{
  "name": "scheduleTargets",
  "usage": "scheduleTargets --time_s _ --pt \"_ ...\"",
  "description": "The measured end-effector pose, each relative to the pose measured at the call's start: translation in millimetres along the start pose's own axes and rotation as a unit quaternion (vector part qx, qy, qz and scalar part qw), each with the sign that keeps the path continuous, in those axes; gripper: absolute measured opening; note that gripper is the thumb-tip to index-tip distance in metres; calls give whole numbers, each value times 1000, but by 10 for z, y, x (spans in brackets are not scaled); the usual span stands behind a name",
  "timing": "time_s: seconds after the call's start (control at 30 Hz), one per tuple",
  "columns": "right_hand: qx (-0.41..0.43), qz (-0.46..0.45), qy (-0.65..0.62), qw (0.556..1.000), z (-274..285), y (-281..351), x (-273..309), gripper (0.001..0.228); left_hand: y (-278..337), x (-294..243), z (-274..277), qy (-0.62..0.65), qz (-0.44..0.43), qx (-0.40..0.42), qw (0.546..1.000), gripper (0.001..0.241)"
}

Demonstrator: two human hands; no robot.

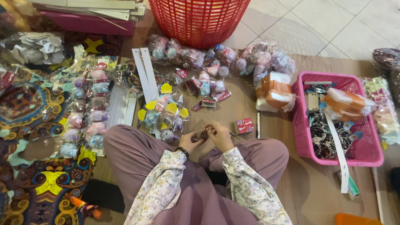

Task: The person sits on the floor and packs small craft items, including colorful pom-poms and beads, into clear plastic bags. They use scissors to cut the bags and then seal them, placing the finished packages on the floor.

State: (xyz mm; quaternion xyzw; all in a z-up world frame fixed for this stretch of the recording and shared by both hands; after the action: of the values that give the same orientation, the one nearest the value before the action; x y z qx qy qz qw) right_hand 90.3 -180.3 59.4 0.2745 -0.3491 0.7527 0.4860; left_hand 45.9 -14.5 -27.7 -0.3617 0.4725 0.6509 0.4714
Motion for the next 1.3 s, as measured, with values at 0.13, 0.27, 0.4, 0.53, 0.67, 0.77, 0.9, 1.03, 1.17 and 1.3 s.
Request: scheduleTargets --time_s 0.13,0.27,0.4,0.53,0.67,0.77,0.9,1.03,1.17,1.3 --pt "46 -30 -13 998 77 -39 126 28 -23 22 -21 -59 -19 -12 998 60" --pt "81 -52 -30 995 142 -62 149 41 46 -170 6 -109 -59 -19 992 57" --pt "100 -82 -22 991 180 -61 117 33 -47 -3 -79 -128 -72 2 989 55" --pt "97 -139 -66 983 111 -13 -114 29 -42 -59 -112 -133 -84 3 988 52" --pt "80 -155 -50 983 26 25 -270 28 -64 -96 -106 -142 -75 -1 987 49" --pt "69 -114 -44 990 14 14 -280 26 -104 34 -105 -146 -64 -11 987 49" --pt "58 -16 -26 998 -25 -18 -214 31 -135 68 -48 -120 -31 -12 992 52" --pt "46 25 -6 999 78 -122 4 36 -100 -20 -37 -38 2 -2 999 55" --pt "139 -2 17 990 133 -168 253 46 84 -282 49 39 -13 23 999 62" --pt "176 -32 -11 984 237 -180 513 43 220 -427 42 0 -118 -11 993 56"
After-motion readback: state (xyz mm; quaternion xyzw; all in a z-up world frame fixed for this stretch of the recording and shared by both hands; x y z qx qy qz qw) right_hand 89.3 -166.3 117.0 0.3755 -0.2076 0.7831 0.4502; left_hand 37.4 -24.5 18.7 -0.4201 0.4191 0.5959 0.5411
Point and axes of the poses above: each hand's wrist, its own y-axis away from the middle knuckle, its own z-axis out of the back of the hand, x = y × z, the point moved 6 cm from there along -y, towards the middle knuckle, and after that the axes turned 5 degrees about -x, right-handed, at the moved point
